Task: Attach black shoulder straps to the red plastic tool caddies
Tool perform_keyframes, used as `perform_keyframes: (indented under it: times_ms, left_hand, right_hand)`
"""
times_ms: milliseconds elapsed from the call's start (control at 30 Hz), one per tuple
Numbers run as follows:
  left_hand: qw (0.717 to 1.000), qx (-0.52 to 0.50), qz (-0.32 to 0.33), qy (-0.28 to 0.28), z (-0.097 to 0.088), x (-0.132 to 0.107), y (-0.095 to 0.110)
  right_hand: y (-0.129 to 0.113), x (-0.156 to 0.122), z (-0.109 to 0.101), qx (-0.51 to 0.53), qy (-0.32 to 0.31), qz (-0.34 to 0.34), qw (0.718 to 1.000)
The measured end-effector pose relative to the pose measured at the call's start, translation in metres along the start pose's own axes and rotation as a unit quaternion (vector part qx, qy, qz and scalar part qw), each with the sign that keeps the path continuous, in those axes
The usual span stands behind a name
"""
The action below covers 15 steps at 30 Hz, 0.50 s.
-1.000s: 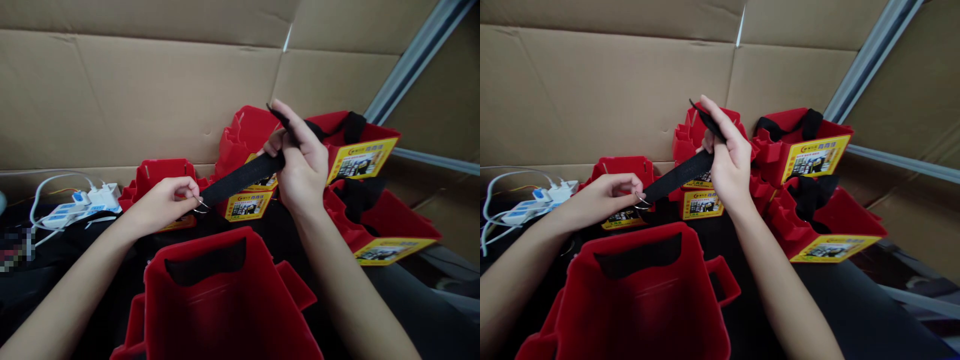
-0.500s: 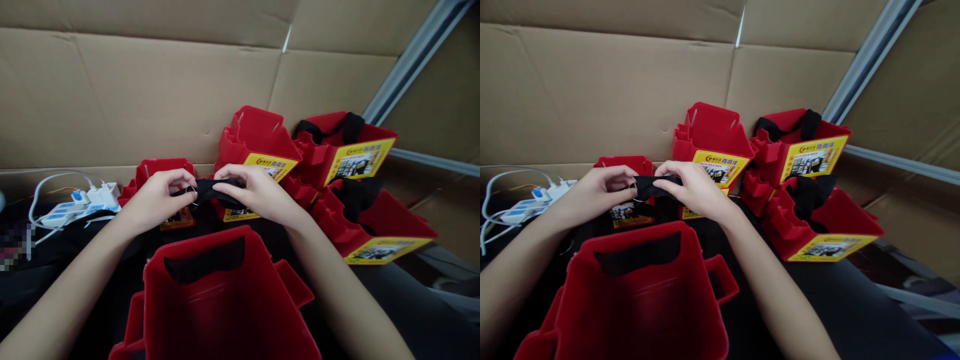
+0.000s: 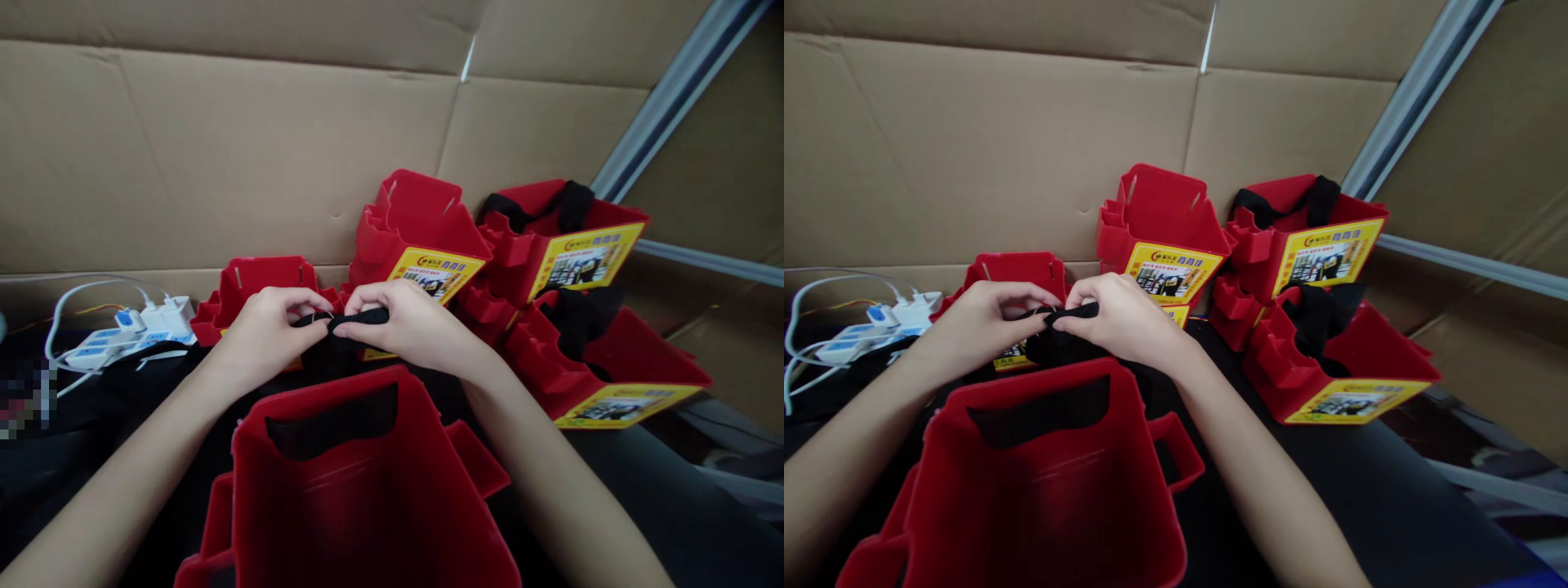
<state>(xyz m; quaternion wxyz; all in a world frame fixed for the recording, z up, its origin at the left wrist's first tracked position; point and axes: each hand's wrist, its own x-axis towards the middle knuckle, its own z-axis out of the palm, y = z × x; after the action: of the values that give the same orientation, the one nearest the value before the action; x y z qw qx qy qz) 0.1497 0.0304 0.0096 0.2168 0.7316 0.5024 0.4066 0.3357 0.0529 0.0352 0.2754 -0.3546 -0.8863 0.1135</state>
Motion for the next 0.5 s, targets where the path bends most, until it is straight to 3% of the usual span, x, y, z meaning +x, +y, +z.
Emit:
perform_keyframes:
  times_ms: [133, 267, 500]
  left_hand:
    - [0.999, -0.032, -0.009, 0.031, 0.0052, -0.0022, 0.0042]
    - [0.995, -0.067, -0.007, 0.074, 0.0065, -0.0017, 0.0059]
    - [0.972, -0.204, -0.110, 0.033, 0.0045, 0.0021, 0.0015]
  right_hand:
    - [0.0038, 0.0015, 0.0036, -0.014, 0.029, 0.013, 0.999]
    - [0.0072, 0.0032, 0.0040, 0.061, -0.007, -0.017, 0.998]
    - [0.0101, 0.0044, 0.0014, 0.131, -0.046, 0.036, 0.990]
